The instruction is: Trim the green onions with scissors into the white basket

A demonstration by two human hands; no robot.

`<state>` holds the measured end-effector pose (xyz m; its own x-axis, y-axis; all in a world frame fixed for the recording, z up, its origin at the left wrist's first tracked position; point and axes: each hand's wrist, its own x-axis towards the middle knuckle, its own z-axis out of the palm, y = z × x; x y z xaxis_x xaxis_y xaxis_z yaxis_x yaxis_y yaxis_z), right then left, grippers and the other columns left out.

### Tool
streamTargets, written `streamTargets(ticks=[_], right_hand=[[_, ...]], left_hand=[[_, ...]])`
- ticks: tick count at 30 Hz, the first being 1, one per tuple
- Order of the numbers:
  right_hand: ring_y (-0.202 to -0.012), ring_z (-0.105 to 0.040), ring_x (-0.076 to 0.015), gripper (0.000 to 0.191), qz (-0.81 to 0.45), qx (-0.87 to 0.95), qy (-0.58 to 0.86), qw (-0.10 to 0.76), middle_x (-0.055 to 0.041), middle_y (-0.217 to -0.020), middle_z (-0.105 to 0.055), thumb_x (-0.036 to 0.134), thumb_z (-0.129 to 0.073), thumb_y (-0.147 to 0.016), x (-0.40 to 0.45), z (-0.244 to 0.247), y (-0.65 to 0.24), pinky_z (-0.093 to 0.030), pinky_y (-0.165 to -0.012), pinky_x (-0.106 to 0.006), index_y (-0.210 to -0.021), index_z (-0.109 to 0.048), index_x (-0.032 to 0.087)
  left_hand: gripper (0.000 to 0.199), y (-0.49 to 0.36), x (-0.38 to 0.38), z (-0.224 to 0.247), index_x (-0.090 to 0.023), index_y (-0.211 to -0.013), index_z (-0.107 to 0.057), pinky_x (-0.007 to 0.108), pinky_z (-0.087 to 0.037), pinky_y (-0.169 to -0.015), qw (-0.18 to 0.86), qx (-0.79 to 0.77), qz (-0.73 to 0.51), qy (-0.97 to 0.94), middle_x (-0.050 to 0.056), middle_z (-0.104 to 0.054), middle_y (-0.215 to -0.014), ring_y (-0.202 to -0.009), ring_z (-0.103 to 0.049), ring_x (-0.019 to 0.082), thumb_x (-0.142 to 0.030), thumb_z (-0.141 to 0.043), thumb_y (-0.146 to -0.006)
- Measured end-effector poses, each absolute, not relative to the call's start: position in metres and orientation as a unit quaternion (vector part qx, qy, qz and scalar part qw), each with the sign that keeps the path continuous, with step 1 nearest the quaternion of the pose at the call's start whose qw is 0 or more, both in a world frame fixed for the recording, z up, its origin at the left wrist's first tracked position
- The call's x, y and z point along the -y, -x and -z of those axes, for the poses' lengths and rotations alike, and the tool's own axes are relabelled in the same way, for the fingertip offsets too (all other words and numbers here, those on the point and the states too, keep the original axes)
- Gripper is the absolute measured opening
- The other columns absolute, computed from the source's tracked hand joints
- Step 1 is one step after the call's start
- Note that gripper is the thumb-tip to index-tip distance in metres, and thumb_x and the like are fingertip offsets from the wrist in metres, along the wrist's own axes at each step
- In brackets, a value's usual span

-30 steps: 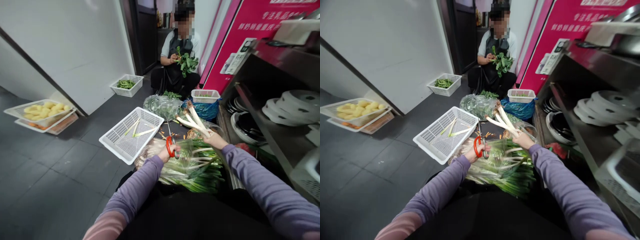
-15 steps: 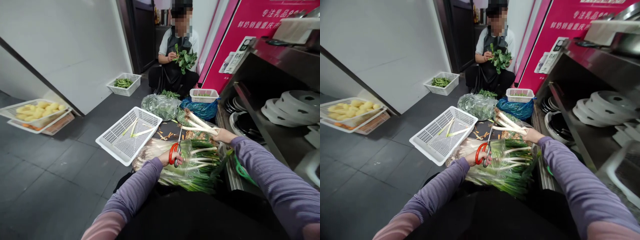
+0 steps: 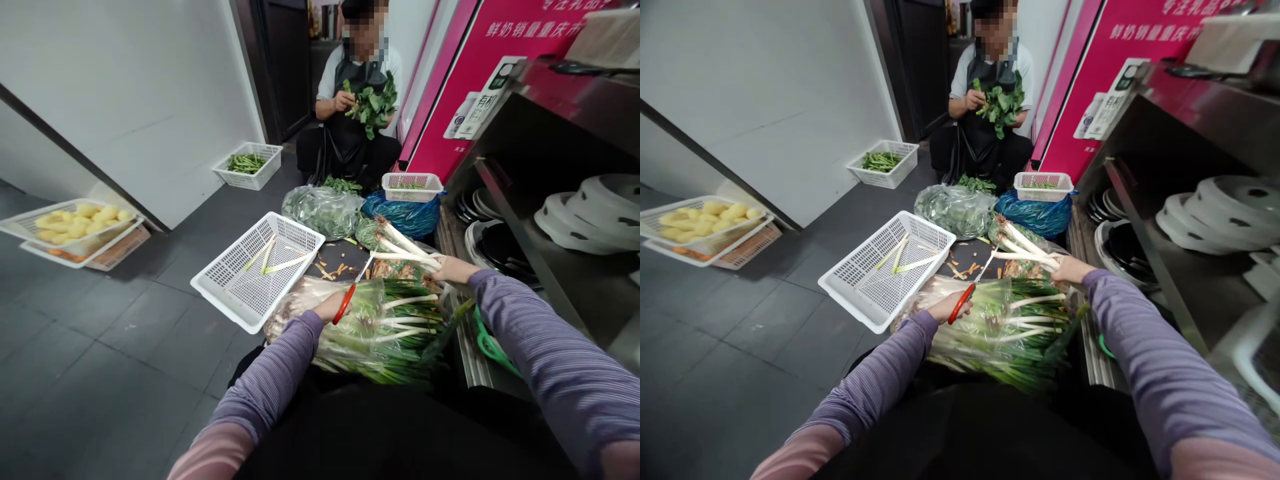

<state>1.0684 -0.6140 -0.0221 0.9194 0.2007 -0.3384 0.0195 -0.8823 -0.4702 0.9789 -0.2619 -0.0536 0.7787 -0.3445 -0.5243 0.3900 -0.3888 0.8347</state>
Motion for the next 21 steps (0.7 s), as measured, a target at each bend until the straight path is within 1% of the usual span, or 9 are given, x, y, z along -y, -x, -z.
streamTargets(ticks=[4, 6, 8, 10, 12, 16, 18, 20, 21], right_hand=[[-0.074, -0.061, -0.0162, 0.046, -0.254, 0.081, 0.914, 0.307, -0.0008, -0.083, -0.068, 0.030, -0.059, -0.050, 0.618, 0.017, -1.059, -0.049, -0.070, -0.025, -0.094, -0.059, 0.018], [-0.072, -0.060, -0.0160, 0.048, -0.266, 0.070, 0.906, 0.322, -0.0009, -0.081, -0.068, 0.033, -0.061, -0.049, 0.620, 0.014, -1.053, -0.049, -0.066, -0.025, -0.094, -0.058, 0.018], [-0.069, -0.059, -0.0157, 0.045, -0.263, 0.058, 0.908, 0.320, -0.0012, -0.078, -0.067, 0.035, -0.062, -0.049, 0.623, 0.012, -1.046, -0.048, -0.063, -0.026, -0.090, -0.058, 0.018], [-0.067, -0.058, -0.0155, 0.040, -0.262, 0.060, 0.915, 0.301, -0.0013, -0.075, -0.066, 0.035, -0.061, -0.050, 0.626, 0.010, -1.040, -0.048, -0.063, -0.026, -0.086, -0.058, 0.017], [-0.067, -0.058, -0.0154, 0.034, -0.267, 0.079, 0.921, 0.271, -0.0010, -0.073, -0.066, 0.032, -0.060, -0.052, 0.628, 0.010, -1.036, -0.048, -0.064, -0.025, -0.083, -0.059, 0.017], [-0.069, -0.060, -0.0152, 0.025, -0.275, 0.110, 0.931, 0.212, 0.0004, -0.074, -0.067, 0.025, -0.056, -0.054, 0.625, 0.017, -1.033, -0.048, -0.069, -0.024, -0.078, -0.060, 0.018], [-0.070, -0.060, -0.0154, 0.026, -0.272, 0.116, 0.933, 0.205, 0.0010, -0.075, -0.068, 0.024, -0.056, -0.055, 0.622, 0.021, -1.035, -0.049, -0.070, -0.024, -0.079, -0.061, 0.018], [-0.070, -0.061, -0.0158, 0.026, -0.266, 0.121, 0.934, 0.208, 0.0010, -0.076, -0.069, 0.023, -0.057, -0.056, 0.620, 0.026, -1.038, -0.049, -0.070, -0.024, -0.081, -0.062, 0.019], [-0.070, -0.061, -0.0160, 0.026, -0.263, 0.124, 0.934, 0.207, 0.0009, -0.075, -0.069, 0.022, -0.058, -0.056, 0.620, 0.028, -1.039, -0.049, -0.069, -0.024, -0.081, -0.062, 0.019]], left_hand=[[0.029, -0.980, 0.255, 0.049, -0.013, -0.100, -0.056, 0.017, -0.036, -0.051, 0.520, 0.045, 0.363, -0.772, 0.004, -0.062, -0.087, -0.064, -0.054, 0.010, -0.010, -0.056, -0.071], [0.036, -0.980, 0.252, 0.044, -0.012, -0.107, -0.055, 0.018, -0.036, -0.051, 0.514, 0.067, 0.370, -0.771, 0.006, -0.061, -0.095, -0.064, -0.052, 0.009, -0.010, -0.055, -0.070], [0.041, -0.979, 0.248, 0.040, -0.012, -0.110, -0.054, 0.018, -0.036, -0.050, 0.508, 0.082, 0.380, -0.769, 0.006, -0.060, -0.097, -0.062, -0.049, 0.008, -0.010, -0.056, -0.070], [0.042, -0.979, 0.246, 0.040, -0.013, -0.111, -0.054, 0.017, -0.036, -0.050, 0.507, 0.083, 0.394, -0.762, 0.005, -0.059, -0.094, -0.060, -0.048, 0.007, -0.011, -0.057, -0.069], [0.040, -0.979, 0.244, 0.045, -0.015, -0.108, -0.054, 0.016, -0.037, -0.050, 0.516, 0.075, 0.404, -0.752, 0.003, -0.058, -0.091, -0.061, -0.050, 0.007, -0.011, -0.059, -0.069], [0.031, -0.981, 0.242, 0.058, -0.017, -0.102, -0.054, 0.014, -0.041, -0.048, 0.528, 0.078, 0.426, -0.731, -0.001, -0.058, -0.080, -0.057, -0.053, 0.007, -0.014, -0.061, -0.071], [0.022, -0.982, 0.242, 0.060, -0.017, -0.095, -0.056, 0.015, -0.042, -0.047, 0.520, 0.090, 0.429, -0.733, -0.001, -0.059, -0.070, -0.053, -0.054, 0.008, -0.017, -0.061, -0.074], [0.008, -0.982, 0.243, 0.057, -0.015, -0.084, -0.056, 0.016, -0.042, -0.044, 0.511, 0.087, 0.426, -0.742, -0.001, -0.058, -0.061, -0.048, -0.054, 0.009, -0.020, -0.058, -0.078], [0.007, -0.981, 0.243, 0.055, -0.014, -0.077, -0.056, 0.017, -0.041, -0.043, 0.508, 0.085, 0.426, -0.744, 0.000, -0.057, -0.056, -0.044, -0.052, 0.010, -0.021, -0.056, -0.080]])
